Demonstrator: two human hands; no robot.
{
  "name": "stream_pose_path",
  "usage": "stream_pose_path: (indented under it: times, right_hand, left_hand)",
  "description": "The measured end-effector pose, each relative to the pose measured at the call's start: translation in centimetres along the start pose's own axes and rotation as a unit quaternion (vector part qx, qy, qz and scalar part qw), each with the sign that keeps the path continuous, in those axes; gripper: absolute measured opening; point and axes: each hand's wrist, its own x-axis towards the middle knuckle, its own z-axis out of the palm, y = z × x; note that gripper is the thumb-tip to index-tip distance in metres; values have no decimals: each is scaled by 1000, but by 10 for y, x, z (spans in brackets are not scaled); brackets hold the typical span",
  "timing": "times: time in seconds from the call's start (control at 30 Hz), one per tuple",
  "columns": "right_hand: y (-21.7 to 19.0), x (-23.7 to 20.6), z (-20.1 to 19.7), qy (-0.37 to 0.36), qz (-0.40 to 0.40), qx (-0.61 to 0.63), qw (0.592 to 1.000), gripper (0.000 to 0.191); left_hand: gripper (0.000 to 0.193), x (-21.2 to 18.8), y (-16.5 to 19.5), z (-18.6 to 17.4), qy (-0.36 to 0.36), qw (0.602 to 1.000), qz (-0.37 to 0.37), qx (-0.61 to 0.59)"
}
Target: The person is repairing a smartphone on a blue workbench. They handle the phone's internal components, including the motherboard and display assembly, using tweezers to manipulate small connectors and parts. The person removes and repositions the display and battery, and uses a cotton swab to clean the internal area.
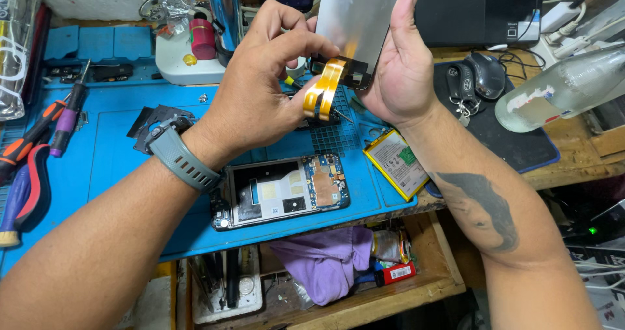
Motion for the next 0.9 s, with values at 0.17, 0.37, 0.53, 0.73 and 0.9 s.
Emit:
stream_pose_path:
  times: [0.17,0.37,0.53,0.73,0.9]
  right_hand:
    - [0,0,-1,4,7,15,1000,76]
    - [0,4,-7,-5,4,-22,1000,74]
    - [-2,5,-15,-6,4,-47,999,70]
    - [-1,7,-19,13,11,-10,1000,63]
    - [-2,7,-17,7,27,-38,999,69]
  left_hand:
    - [29,0,1,-2,-8,1000,-14,18]
    - [26,-1,-1,-3,-10,999,28,33]
    - [29,-2,0,-3,-4,999,17,36]
    - [30,-1,2,-3,4,999,4,31]
    - [37,-2,-1,-3,24,999,13,22]
